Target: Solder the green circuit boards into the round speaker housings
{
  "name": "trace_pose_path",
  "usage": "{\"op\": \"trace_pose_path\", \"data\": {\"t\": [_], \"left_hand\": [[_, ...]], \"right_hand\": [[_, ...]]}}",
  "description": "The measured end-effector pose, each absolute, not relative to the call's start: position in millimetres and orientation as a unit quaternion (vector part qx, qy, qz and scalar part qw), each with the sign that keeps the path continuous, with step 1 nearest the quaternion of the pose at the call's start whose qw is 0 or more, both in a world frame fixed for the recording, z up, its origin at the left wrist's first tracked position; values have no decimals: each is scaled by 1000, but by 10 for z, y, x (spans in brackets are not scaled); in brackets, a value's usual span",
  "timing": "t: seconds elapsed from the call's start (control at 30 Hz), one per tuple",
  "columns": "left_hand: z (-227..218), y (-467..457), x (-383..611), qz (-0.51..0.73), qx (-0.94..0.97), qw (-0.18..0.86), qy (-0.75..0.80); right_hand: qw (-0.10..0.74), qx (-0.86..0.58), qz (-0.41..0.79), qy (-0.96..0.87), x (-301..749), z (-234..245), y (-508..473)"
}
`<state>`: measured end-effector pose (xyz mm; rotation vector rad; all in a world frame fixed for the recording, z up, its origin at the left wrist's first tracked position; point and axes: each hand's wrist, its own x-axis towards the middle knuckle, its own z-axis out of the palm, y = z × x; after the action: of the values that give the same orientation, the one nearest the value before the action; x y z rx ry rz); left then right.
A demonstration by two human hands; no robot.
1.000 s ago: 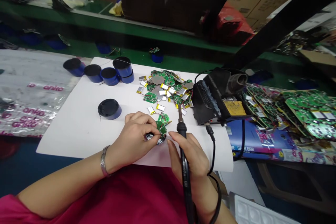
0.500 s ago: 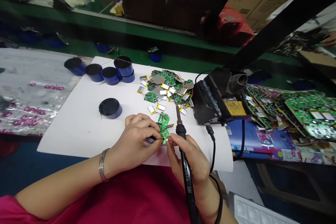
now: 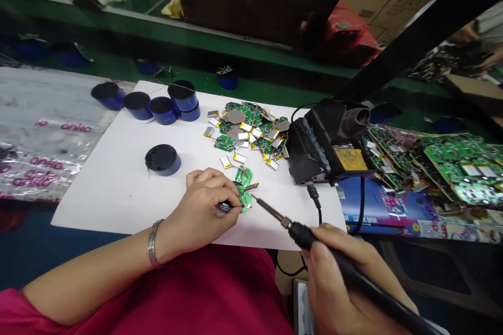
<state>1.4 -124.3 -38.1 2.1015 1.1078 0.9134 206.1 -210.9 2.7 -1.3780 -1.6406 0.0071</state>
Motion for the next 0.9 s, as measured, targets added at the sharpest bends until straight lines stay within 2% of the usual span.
{"op": "trace_pose_path", "data": {"t": [0.13,0.3,0.47,0.7,0.9], "left_hand": [[-380,-1244,17,344,788,294,416],[-376,-1247,15,344,790,289,417],[-369,-1247,21,342,789,286,423],[-364,-1247,28,333,792,284,426],[-369,-1244,27,334,793,284,424]], "right_hand": [[380,-464,111,-792,2107,220,-2145],[310,-473,88,-820,2045,252,-2180],[327,-471,45,-818,1954,221,-2160],[312,-466,42,-827,1944,208,-2146],[375,-500,-19,-780,1789,133,-2131]]}}
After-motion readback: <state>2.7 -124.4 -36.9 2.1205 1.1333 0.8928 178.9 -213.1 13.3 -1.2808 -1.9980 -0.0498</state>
